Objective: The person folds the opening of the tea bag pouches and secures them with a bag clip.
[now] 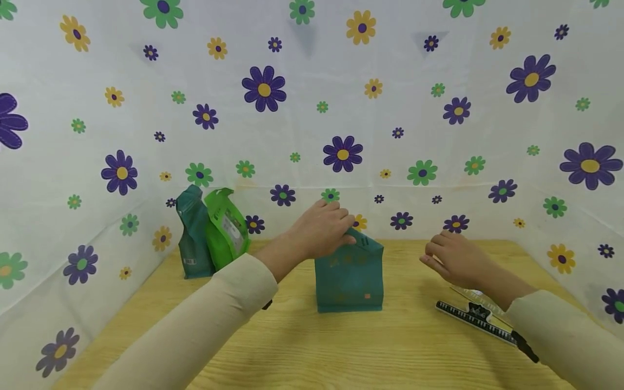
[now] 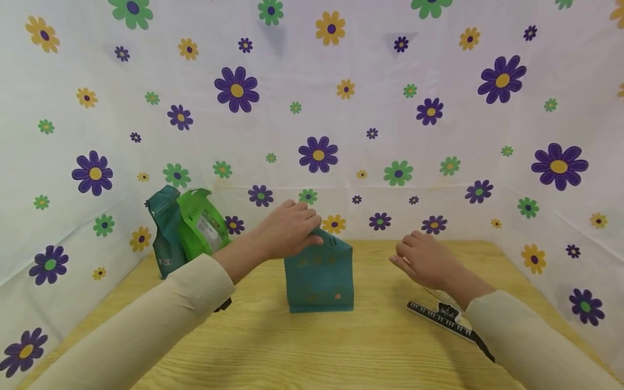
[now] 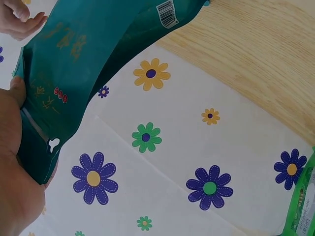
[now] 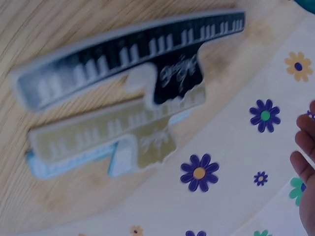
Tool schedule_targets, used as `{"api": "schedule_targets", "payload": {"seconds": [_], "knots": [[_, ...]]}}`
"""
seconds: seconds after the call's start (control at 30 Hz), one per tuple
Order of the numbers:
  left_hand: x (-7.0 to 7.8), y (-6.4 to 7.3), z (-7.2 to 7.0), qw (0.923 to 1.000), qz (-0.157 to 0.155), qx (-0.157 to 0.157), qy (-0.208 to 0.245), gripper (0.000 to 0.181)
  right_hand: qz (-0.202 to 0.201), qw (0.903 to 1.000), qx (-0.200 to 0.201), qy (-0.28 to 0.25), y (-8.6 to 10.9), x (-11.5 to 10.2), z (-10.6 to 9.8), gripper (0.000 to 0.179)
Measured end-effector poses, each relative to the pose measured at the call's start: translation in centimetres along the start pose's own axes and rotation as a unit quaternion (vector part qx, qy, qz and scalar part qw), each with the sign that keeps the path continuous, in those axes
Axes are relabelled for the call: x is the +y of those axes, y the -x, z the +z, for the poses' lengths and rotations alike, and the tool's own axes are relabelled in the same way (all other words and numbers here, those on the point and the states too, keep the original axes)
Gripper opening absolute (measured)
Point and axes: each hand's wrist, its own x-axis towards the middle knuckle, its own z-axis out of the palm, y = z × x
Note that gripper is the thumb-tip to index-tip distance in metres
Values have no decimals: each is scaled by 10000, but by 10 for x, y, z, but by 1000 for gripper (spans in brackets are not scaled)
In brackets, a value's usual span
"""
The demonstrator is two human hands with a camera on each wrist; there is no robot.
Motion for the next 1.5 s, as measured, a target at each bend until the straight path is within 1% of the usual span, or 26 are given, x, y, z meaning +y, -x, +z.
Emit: {"api": "schedule_targets", "payload": {"seconds": [0.13, 0.2, 0.43, 0.6, 0.73, 0.83, 0.9, 1.1, 1.17, 1.27, 1.4, 1.5], "knots": [[0, 1, 0, 10000, -10, 0, 60, 42, 123, 9983, -564, -35, 13, 7, -6, 15], [0, 2, 0, 10000, -19, -1, 75, 42, 147, 9972, -737, -17, 18, 9, -8, 15], [0, 2, 0, 9999, 13, 30, 103, 42, 47, 9944, -1054, 64, 37, 15, -4, 9], [1, 1, 0, 9999, 22, 43, 119, 42, -25, 9923, -1238, 11, 49, 19, -1, 16], [1, 1, 1, 10000, 4, 40, 85, 42, 95, 9852, -1699, -199, 54, 21, 1, 22], [1, 1, 0, 10000, -11, 15, 83, 43, 276, 9772, -2060, -428, 56, 22, 1, 25], [1, 1, -1, 10000, -20, -10, 93, 43, 357, 9737, -2172, -586, 57, 22, 1, 27], [1, 0, 0, 9999, -5, -15, 117, 44, 486, 9710, -2198, -810, 59, 23, 3, 31], [1, 0, 0, 9999, -1, -28, 125, 44, 524, 9684, -2267, -896, 59, 23, 4, 31], [2, 0, 1, 9999, -18, -84, 140, 45, 482, 9641, -2399, -1034, 57, 24, 4, 30], [2, 0, 1, 9999, -45, -104, 115, 46, 335, 9552, -2491, -1560, 49, 26, -1, 26], [1, 0, 1, 9999, -48, -81, 102, 46, 332, 9472, -2568, -1889, 43, 26, -5, 26]]}}
